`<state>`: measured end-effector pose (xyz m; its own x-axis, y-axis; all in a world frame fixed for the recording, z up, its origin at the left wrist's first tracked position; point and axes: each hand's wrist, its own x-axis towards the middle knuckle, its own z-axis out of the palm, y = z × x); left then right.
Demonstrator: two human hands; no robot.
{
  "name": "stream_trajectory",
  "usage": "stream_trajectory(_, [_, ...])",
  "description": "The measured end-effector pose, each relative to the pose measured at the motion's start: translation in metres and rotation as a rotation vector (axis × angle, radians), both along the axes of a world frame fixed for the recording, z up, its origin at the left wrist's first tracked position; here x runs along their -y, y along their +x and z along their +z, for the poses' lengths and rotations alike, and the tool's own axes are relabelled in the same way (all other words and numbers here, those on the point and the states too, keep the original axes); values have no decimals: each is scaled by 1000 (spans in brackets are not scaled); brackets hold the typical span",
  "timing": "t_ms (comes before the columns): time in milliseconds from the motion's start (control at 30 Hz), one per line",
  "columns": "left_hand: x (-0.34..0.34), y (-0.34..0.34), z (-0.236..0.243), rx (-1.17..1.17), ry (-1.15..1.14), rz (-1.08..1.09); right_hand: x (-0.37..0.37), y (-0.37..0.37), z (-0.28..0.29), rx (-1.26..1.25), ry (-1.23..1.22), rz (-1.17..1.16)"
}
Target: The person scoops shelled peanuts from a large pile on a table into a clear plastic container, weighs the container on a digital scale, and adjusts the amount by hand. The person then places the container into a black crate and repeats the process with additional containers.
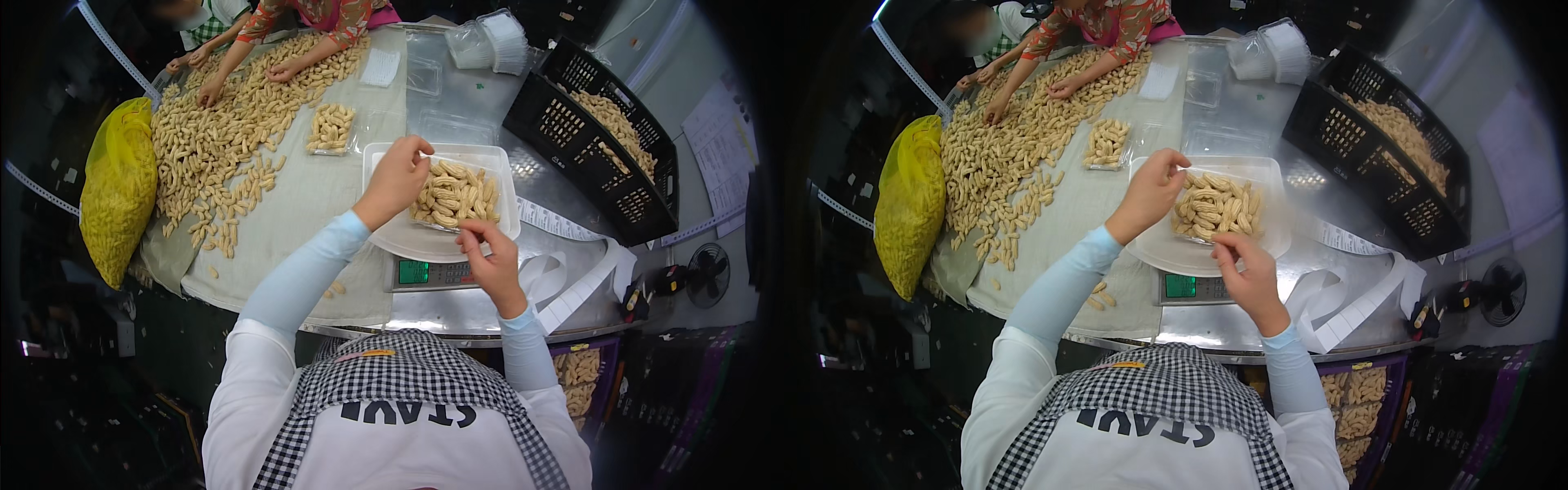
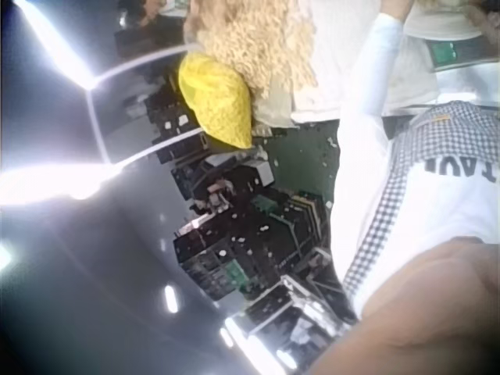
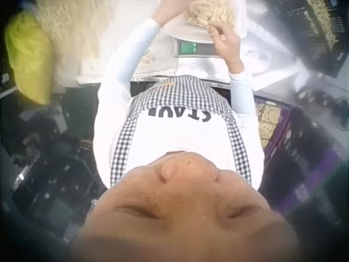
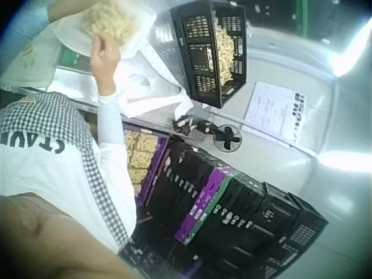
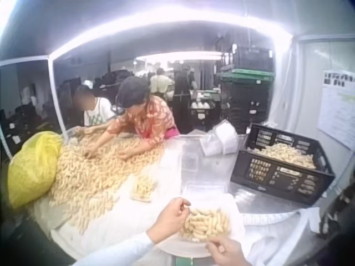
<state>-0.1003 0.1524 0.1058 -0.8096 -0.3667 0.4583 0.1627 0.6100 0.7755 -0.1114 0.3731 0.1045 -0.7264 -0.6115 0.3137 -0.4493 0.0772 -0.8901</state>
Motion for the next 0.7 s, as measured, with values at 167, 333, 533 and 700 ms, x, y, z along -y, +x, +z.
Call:
stream_trajectory(167, [-2,-16,-2,363,77,-121,-14,-4,-9,-47,41,11])
stream_trajectory(333, [25,14,28,314,549,-99,-51,-25,-27,95,11,-229])
stream_trajectory(533, [73,37,-5,220,709,136,-73,-54,-34,222,-142,-399])
stream_trajectory(700, [71,54,-15,219,739,162,-69,-65,-29,183,-156,-426])
